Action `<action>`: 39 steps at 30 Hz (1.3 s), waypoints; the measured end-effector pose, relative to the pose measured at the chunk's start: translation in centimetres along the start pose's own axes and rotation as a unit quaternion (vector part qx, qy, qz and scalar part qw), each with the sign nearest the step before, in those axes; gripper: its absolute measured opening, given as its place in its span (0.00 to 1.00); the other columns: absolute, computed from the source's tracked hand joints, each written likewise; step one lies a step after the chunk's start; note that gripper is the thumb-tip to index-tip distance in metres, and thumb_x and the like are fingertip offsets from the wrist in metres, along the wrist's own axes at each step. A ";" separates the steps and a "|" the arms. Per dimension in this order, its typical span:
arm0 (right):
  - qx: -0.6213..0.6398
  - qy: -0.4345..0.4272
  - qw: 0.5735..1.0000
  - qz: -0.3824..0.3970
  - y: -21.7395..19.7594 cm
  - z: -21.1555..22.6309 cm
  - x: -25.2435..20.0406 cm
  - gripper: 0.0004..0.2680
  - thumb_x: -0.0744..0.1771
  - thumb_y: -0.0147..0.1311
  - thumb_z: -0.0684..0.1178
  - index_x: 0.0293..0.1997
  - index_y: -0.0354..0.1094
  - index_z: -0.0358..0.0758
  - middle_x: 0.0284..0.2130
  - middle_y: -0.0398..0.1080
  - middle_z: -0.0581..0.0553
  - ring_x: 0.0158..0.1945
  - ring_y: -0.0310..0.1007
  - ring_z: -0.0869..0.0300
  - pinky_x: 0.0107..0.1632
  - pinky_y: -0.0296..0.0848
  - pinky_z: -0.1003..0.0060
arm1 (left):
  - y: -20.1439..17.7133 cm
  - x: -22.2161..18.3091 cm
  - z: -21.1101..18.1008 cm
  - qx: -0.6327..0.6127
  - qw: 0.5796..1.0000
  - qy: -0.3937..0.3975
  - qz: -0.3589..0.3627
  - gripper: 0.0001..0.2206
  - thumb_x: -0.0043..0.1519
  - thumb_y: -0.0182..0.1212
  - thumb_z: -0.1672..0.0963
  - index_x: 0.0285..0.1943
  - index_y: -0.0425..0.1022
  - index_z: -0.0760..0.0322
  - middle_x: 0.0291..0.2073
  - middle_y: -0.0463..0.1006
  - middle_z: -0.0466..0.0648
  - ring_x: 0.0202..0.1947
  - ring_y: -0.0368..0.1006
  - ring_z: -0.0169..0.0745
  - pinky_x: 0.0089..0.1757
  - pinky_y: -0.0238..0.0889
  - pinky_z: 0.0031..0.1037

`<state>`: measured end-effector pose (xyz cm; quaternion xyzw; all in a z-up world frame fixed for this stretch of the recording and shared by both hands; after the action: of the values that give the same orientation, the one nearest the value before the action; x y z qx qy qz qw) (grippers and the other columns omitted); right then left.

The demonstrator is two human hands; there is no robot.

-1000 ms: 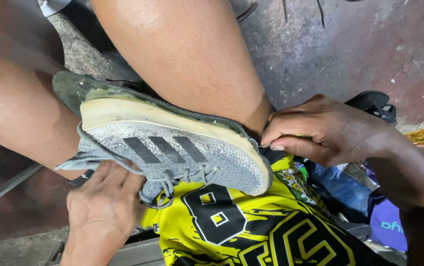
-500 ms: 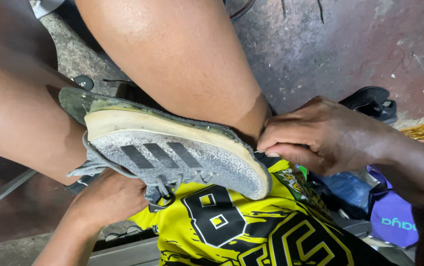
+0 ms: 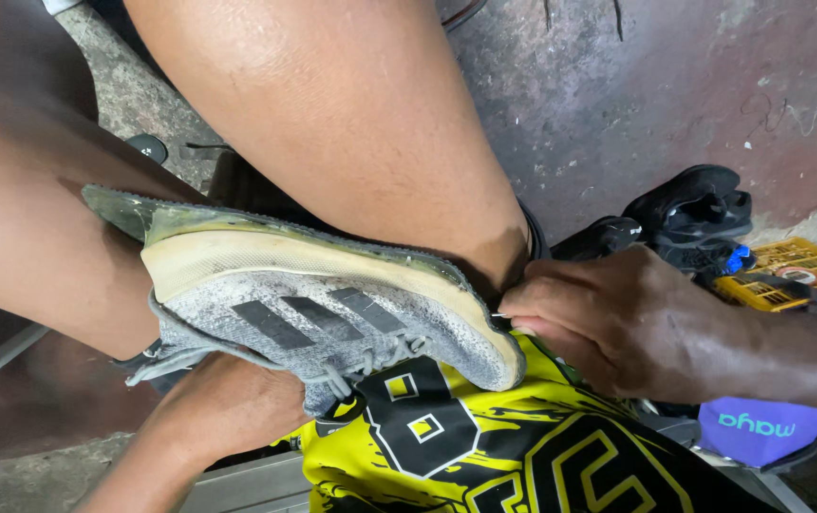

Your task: The person stitches the sole of a gray sneaker by hand using a needle and thread while holding the shoe against their thigh.

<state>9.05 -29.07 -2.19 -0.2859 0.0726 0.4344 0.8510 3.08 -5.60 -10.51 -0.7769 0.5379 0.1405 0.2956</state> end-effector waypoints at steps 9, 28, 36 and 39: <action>0.006 -0.019 1.000 -0.019 0.4 0.3 0.0 0.08 0.65 0.60 0.42 0.46 0.70 0.35 0.33 0.76 0.42 0.27 0.80 0.54 0.27 0.78 0.64 | 1.6 0.0 0.8 0.050 0.996 0.004 0.069 0.21 0.52 0.59 0.56 0.55 0.76 0.65 0.51 0.77 0.60 0.50 0.72 0.63 0.50 0.63 0.46; -0.081 -0.101 0.983 -0.132 3.5 0.2 -2.2 0.13 0.63 0.59 0.35 0.51 0.66 0.31 0.33 0.74 0.37 0.29 0.78 0.53 0.29 0.76 0.61 | 2.5 0.5 -0.2 0.153 0.983 0.085 0.058 0.10 0.47 0.60 0.55 0.25 0.84 0.66 0.26 0.80 0.58 0.34 0.77 0.61 0.38 0.68 0.49; -0.084 -0.094 0.982 -0.140 2.5 0.9 -1.4 0.11 0.64 0.58 0.36 0.50 0.66 0.33 0.34 0.74 0.37 0.29 0.78 0.52 0.29 0.75 0.62 | 4.6 0.5 1.7 0.204 0.967 0.093 0.119 0.10 0.52 0.60 0.54 0.27 0.83 0.62 0.29 0.81 0.57 0.35 0.77 0.59 0.39 0.67 0.49; -0.124 -0.084 0.983 -0.108 1.5 1.1 -1.2 0.12 0.64 0.58 0.38 0.51 0.65 0.35 0.33 0.74 0.39 0.31 0.78 0.50 0.32 0.77 0.59 | 5.8 -0.9 1.9 0.340 0.907 0.128 0.215 0.09 0.58 0.56 0.59 0.30 0.81 0.70 0.30 0.81 0.58 0.39 0.75 0.64 0.40 0.67 0.52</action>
<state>7.02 -28.62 -1.40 -0.3577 -0.0846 0.3682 0.8540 -2.43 -5.23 -13.35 -0.5065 0.7402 -0.0912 0.4328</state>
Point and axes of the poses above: each hand's wrist, its own x-axis towards the middle knuckle, its own y-axis out of the palm, z = x × y, the point moved 8 cm from there along x, towards the middle knuckle
